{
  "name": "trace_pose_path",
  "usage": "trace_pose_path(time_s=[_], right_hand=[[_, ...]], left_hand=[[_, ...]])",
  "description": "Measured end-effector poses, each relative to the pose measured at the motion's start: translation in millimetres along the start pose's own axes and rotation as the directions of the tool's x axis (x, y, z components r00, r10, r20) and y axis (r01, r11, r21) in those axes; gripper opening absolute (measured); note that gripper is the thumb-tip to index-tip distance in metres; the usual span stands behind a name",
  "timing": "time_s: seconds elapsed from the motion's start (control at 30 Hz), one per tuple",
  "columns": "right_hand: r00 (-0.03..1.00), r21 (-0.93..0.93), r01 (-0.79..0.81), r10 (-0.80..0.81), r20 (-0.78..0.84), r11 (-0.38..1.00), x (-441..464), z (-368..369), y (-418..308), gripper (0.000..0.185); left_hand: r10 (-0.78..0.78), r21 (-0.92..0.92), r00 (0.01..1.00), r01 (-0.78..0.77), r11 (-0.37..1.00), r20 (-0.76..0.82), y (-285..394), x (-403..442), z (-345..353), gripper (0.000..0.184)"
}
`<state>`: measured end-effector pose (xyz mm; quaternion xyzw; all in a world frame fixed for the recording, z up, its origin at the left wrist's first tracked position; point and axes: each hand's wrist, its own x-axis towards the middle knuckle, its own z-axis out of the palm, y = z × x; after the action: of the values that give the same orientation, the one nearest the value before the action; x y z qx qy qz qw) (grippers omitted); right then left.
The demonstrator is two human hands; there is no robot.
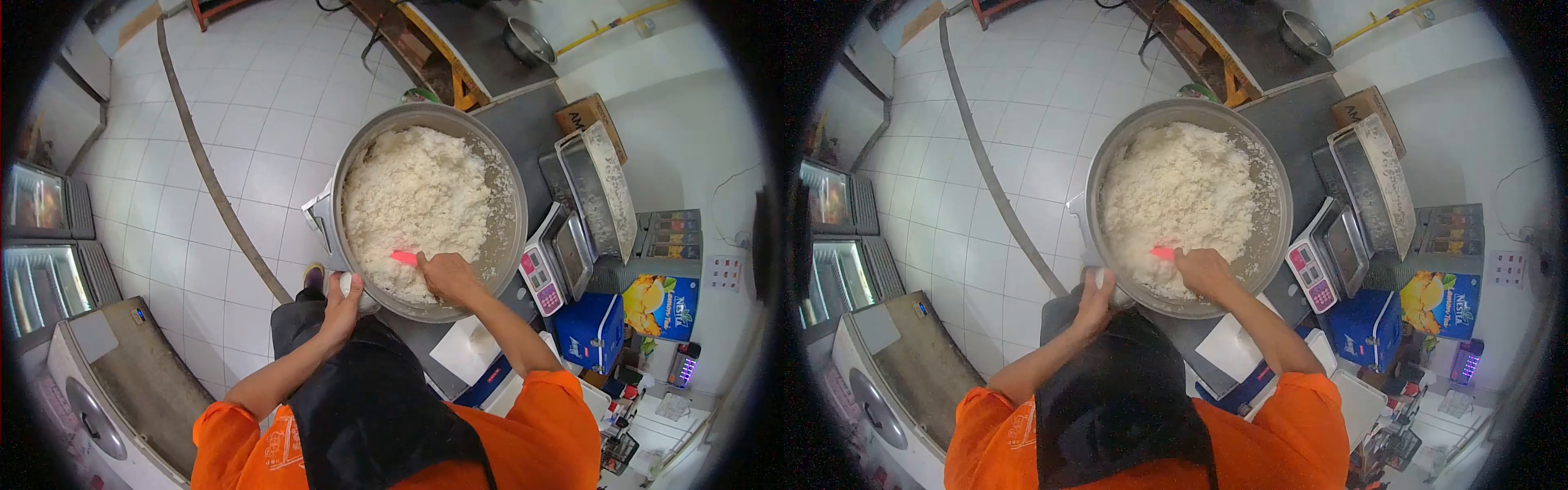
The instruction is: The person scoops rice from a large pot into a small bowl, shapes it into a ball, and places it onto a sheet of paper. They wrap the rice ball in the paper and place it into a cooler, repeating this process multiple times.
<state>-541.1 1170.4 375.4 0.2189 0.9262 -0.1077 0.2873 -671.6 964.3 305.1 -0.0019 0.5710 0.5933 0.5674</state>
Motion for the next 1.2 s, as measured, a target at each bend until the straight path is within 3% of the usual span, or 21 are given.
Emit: trace_pose_path(time_s=[0.2, 0.27, 0.3, 0.37, 0.43, 0.5, 0.53, 0.57, 0.6, 0.67, 0.7, 0.77, 0.8, 0.83, 0.87, 0.9, 0.97, 1.03, 1.1, 1.17, 1.2], right_hand=[[0.993, 0.244, 0.059, -0.081, 0.080, 0.968, 21.3, 21.5, 25.6, 0.021], [0.962, 0.413, 0.143, -0.224, 0.156, 0.900, 33.5, 22.0, 39.8, 0.015], [0.962, 0.412, 0.143, -0.224, 0.155, 0.900, 40.3, 27.6, 47.5, 0.015], [0.851, 0.472, 0.254, -0.427, 0.306, 0.845, 52.4, 37.6, 60.5, 0.014], [0.840, 0.569, 0.196, -0.437, 0.323, 0.799, 52.3, 33.7, 59.7, 0.013], [0.828, 0.656, 0.138, -0.450, 0.335, 0.742, 56.0, 35.4, 64.0, 0.013], [0.810, 0.715, 0.188, -0.518, 0.275, 0.674, 61.4, 43.4, 68.0, 0.014], [0.786, 0.766, 0.238, -0.582, 0.210, 0.597, 66.3, 50.0, 73.7, 0.017], [0.783, 0.764, 0.243, -0.586, 0.210, 0.598, 65.5, 45.0, 77.0, 0.017], [0.771, 0.781, 0.097, -0.543, 0.333, 0.616, 56.2, 26.0, 81.2, 0.024], [0.770, 0.782, 0.106, -0.548, 0.326, 0.614, 51.5, 20.7, 84.9, 0.024], [0.828, 0.850, -0.160, -0.401, 0.393, 0.502, 36.4, 11.6, 94.6, 0.026], [0.832, 0.850, -0.151, -0.400, 0.385, 0.505, 26.7, -0.4, 96.9, 0.026], [0.902, 0.895, -0.181, -0.295, 0.316, 0.407, 14.5, -15.0, 98.2, 0.027], [0.952, 0.934, -0.192, -0.175, 0.252, 0.302, 5.2, -23.3, 100.1, 0.028], [0.957, 0.936, -0.180, -0.166, 0.238, 0.304, -2.0, -23.3, 100.2, 0.028], [0.980, 0.737, 0.076, 0.087, -0.180, 0.671, -16.4, -17.4, 91.6, 0.034], [0.827, 0.595, -0.131, 0.418, -0.375, 0.793, -35.5, -29.2, 22.4, 0.043], [0.773, 0.477, -0.326, 0.521, -0.363, 0.816, -39.8, -31.6, -30.2, 0.048], [0.782, 0.412, -0.368, 0.517, -0.349, 0.834, -43.8, -28.0, -53.0, 0.050], [0.800, 0.342, -0.399, 0.505, -0.323, 0.851, -45.4, -26.8, -56.2, 0.052]], left_hand=[[-0.020, 0.034, 1.000, 0.020, 0.999, 0.010, 12.4, -7.0, 3.6, 0.067], [0.022, 0.058, 1.000, -0.023, 0.998, 0.022, -0.2, 1.7, -1.2, 0.067], [0.063, 0.078, 0.997, -0.066, 0.995, 0.033, -4.7, 4.8, -3.9, 0.068], [0.073, 0.155, 0.997, -0.077, 0.985, 0.026, -2.5, 6.6, -7.0, 0.069], [0.078, 0.228, 0.997, -0.081, 0.970, 0.025, -1.5, 5.1, -4.9, 0.069], [0.063, 0.090, 0.998, -0.064, 0.994, 0.018, 4.1, 1.9, -1.3, 0.068], [0.062, 0.089, 0.998, -0.063, 0.994, 0.016, 12.8, -3.8, -1.0, 0.068], [-0.033, -0.005, 0.998, 0.033, 0.999, 0.053, 24.0, -11.3, -3.2, 0.065], [-0.119, -0.097, 0.988, 0.129, 0.987, 0.097, 38.7, -19.8, -4.5, 0.063], [-0.090, -0.162, 0.987, 0.112, 0.980, 0.134, 73.8, -50.3, -12.6, 0.058], [-0.063, -0.220, 0.982, 0.102, 0.970, 0.178, 89.1, -62.6, -14.1, 0.054], [-0.049, -0.288, 0.968, 0.121, 0.950, 0.245, 109.9, -75.2, -1.8, 0.052], [-0.032, -0.354, 0.948, 0.150, 0.923, 0.316, 115.0, -75.9, 7.6, 0.050], [-0.022, -0.350, 0.947, 0.140, 0.926, 0.321, 114.5, -69.3, 20.5, 0.050], [-0.016, -0.338, 0.959, 0.115, 0.934, 0.282, 109.9, -56.1, 37.0, 0.053], [-0.009, -0.323, 0.970, 0.090, 0.942, 0.244, 101.5, -40.3, 51.2, 0.055], [-0.030, -0.323, 0.958, 0.125, 0.938, 0.285, 72.6, 7.1, 77.5, 0.052], [-0.142, -0.361, 0.932, 0.265, 0.894, 0.332, 66.6, 37.4, 110.0, 0.047], [-0.176, -0.396, 0.927, 0.307, 0.866, 0.333, 63.7, 65.6, 128.7, 0.045], [-0.212, -0.430, 0.919, 0.348, 0.833, 0.333, 64.3, 78.0, 138.7, 0.043], [-0.233, -0.343, 0.906, 0.358, 0.869, 0.355, 66.2, 81.2, 135.4, 0.041]])
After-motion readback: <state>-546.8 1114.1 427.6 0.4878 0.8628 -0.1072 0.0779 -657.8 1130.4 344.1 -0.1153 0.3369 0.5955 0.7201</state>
